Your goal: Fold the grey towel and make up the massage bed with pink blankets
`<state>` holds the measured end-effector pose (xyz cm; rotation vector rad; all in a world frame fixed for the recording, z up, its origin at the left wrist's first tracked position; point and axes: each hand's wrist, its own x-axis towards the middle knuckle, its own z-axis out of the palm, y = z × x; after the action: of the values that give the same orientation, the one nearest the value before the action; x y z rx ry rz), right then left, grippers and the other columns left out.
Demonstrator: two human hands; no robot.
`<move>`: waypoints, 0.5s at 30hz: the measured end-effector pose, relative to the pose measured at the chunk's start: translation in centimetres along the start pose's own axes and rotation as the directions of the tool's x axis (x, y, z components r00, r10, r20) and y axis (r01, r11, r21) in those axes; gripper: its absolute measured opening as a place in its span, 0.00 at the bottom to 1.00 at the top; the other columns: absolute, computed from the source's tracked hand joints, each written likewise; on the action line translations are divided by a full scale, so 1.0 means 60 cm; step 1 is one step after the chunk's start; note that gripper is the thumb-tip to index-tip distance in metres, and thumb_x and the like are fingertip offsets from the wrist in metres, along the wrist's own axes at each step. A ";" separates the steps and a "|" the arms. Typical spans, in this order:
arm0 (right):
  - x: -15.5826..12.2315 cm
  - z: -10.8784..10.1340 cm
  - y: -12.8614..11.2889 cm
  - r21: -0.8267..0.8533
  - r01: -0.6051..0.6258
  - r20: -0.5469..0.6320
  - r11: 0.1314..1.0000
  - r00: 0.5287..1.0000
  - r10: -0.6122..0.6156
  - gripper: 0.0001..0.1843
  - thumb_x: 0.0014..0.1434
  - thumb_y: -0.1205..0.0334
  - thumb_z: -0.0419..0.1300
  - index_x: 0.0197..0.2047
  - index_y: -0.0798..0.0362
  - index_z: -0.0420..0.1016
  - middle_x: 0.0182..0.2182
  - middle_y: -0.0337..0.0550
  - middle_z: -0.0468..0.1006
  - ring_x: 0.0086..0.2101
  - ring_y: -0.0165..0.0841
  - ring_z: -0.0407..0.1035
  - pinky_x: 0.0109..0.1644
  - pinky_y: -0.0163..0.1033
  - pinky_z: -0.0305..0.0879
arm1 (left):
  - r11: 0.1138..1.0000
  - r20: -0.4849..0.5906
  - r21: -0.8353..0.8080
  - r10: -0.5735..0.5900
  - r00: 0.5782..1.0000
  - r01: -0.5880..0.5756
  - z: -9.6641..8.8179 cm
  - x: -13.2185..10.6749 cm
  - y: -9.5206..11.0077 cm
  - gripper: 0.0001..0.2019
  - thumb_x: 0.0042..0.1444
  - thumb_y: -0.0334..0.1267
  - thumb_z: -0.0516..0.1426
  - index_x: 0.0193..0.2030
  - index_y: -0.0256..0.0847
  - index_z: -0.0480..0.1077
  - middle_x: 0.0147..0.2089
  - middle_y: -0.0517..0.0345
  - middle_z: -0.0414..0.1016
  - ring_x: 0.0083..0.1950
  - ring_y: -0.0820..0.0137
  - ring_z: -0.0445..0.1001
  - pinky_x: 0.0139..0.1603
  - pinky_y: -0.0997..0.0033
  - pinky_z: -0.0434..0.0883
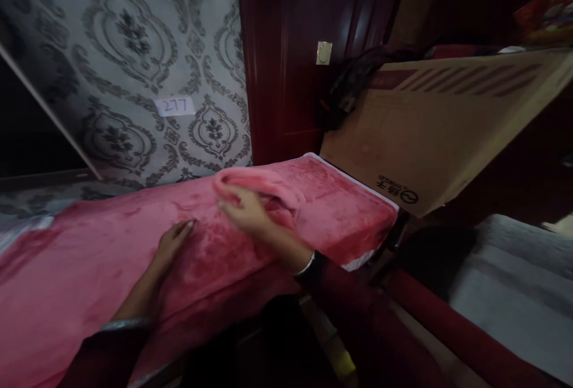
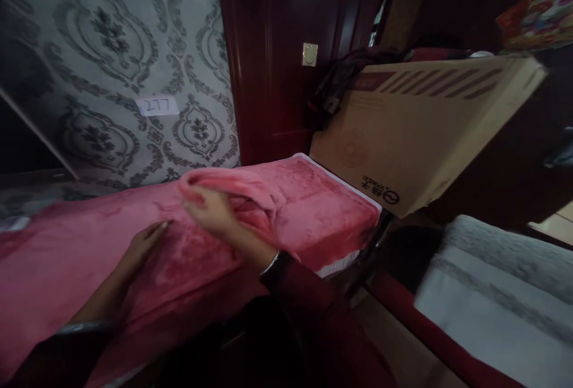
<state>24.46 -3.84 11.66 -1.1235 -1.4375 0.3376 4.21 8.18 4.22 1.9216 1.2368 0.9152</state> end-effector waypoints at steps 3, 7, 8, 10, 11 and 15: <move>-0.050 0.086 -0.002 -0.199 0.101 0.278 0.975 0.960 -0.043 0.05 0.62 0.67 0.59 0.33 0.54 0.71 0.28 0.33 0.71 0.29 0.27 0.64 0.34 0.32 0.59 | 0.885 0.136 -0.432 -0.126 0.983 0.173 -0.011 -0.040 0.038 0.37 0.46 0.72 0.56 0.42 0.37 0.77 0.39 0.47 0.82 0.44 0.53 0.80 0.44 0.55 0.77; -0.130 0.118 0.012 -0.350 0.098 0.477 0.932 0.875 0.087 0.07 0.65 0.65 0.58 0.46 0.53 0.76 0.43 0.41 0.80 0.41 0.33 0.72 0.44 0.35 0.67 | 0.866 0.180 -0.469 -0.094 0.979 0.170 -0.001 -0.081 0.055 0.31 0.40 0.69 0.63 0.32 0.40 0.75 0.31 0.54 0.78 0.37 0.60 0.75 0.40 0.61 0.74; -0.146 0.115 0.013 -0.373 0.087 0.490 0.924 0.864 0.117 0.12 0.65 0.65 0.58 0.51 0.52 0.75 0.48 0.43 0.80 0.45 0.35 0.73 0.48 0.37 0.68 | 0.891 0.179 -0.431 -0.075 0.981 0.147 0.003 -0.085 0.055 0.28 0.38 0.66 0.65 0.30 0.40 0.74 0.29 0.56 0.76 0.36 0.62 0.73 0.38 0.63 0.72; -0.173 0.105 0.012 -0.417 0.080 0.492 0.905 0.857 0.152 0.20 0.67 0.64 0.57 0.61 0.50 0.71 0.54 0.45 0.78 0.50 0.37 0.72 0.54 0.40 0.68 | 0.932 0.175 -0.346 -0.046 0.983 0.105 0.009 -0.086 0.050 0.25 0.38 0.61 0.66 0.29 0.40 0.73 0.27 0.60 0.74 0.32 0.66 0.69 0.34 0.67 0.69; -0.185 0.099 0.012 -0.440 0.082 0.489 0.894 0.857 0.162 0.23 0.67 0.63 0.56 0.65 0.50 0.68 0.56 0.46 0.76 0.51 0.38 0.72 0.55 0.41 0.69 | 0.948 0.169 -0.308 -0.033 0.985 0.084 0.013 -0.084 0.048 0.24 0.39 0.60 0.66 0.29 0.40 0.72 0.26 0.61 0.72 0.31 0.67 0.68 0.33 0.68 0.68; -0.249 0.077 0.034 -0.547 0.091 0.412 0.832 0.895 0.173 0.30 0.65 0.64 0.58 0.69 0.49 0.62 0.56 0.49 0.74 0.52 0.42 0.70 0.55 0.47 0.70 | 0.976 0.058 -0.213 0.052 0.997 -0.039 0.022 -0.066 0.041 0.17 0.44 0.55 0.59 0.29 0.41 0.72 0.28 0.60 0.72 0.32 0.67 0.70 0.35 0.68 0.69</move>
<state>18.41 -12.57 0.04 -1.6259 -2.0038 0.2154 5.24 3.45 4.76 1.8018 1.0192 0.9615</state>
